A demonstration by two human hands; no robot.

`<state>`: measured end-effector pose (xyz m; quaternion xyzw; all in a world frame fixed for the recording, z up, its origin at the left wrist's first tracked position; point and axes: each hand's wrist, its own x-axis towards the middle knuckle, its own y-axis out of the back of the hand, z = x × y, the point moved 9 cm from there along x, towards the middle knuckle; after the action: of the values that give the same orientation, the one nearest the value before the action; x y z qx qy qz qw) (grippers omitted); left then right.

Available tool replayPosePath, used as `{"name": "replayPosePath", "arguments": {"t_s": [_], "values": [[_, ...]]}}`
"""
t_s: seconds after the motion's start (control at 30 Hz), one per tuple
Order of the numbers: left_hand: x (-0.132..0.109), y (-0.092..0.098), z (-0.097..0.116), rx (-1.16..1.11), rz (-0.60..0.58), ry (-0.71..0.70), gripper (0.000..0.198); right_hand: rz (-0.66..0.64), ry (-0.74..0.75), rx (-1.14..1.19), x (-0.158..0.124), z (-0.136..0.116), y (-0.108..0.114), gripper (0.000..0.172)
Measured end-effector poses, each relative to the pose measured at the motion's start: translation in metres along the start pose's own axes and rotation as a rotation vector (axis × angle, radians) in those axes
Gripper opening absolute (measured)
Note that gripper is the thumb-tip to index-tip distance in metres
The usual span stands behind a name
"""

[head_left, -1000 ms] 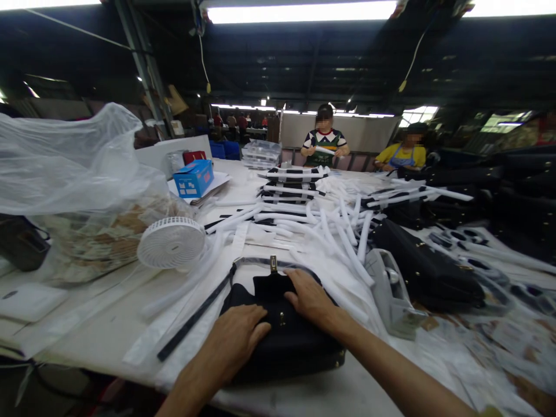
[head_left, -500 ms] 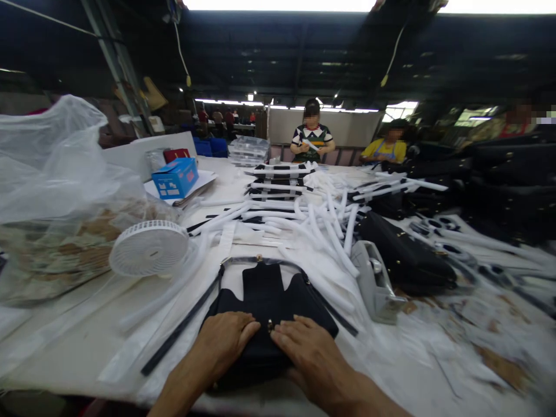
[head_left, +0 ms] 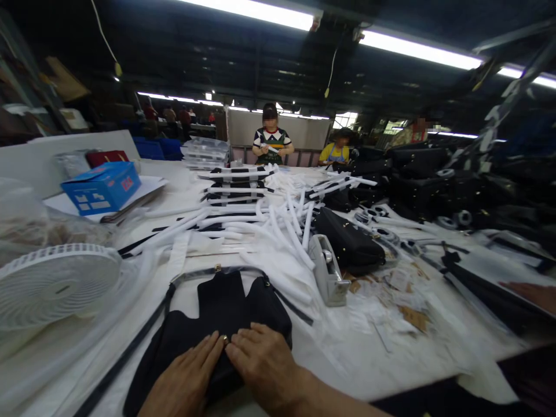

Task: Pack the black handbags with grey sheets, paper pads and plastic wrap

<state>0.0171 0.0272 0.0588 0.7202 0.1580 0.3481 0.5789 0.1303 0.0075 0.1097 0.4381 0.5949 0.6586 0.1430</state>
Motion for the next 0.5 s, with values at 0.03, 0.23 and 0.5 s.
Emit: {"name": "replayPosePath", "arguments": {"t_s": [0.03, 0.23, 0.5], "values": [[-0.003, 0.001, 0.005, 0.051, 0.082, -0.03, 0.074, 0.022, 0.011, -0.026, -0.001, -0.002, -0.003, 0.02], [-0.014, 0.014, 0.024, 0.168, 0.298, 0.05, 0.077, 0.093, 0.062, -0.075, -0.009, -0.013, -0.009, 0.026], [-0.011, 0.023, 0.024, 0.188, 0.329, 0.034, 0.079, -0.307, 0.047, 0.227, 0.003, 0.009, 0.033, 0.053]]}}
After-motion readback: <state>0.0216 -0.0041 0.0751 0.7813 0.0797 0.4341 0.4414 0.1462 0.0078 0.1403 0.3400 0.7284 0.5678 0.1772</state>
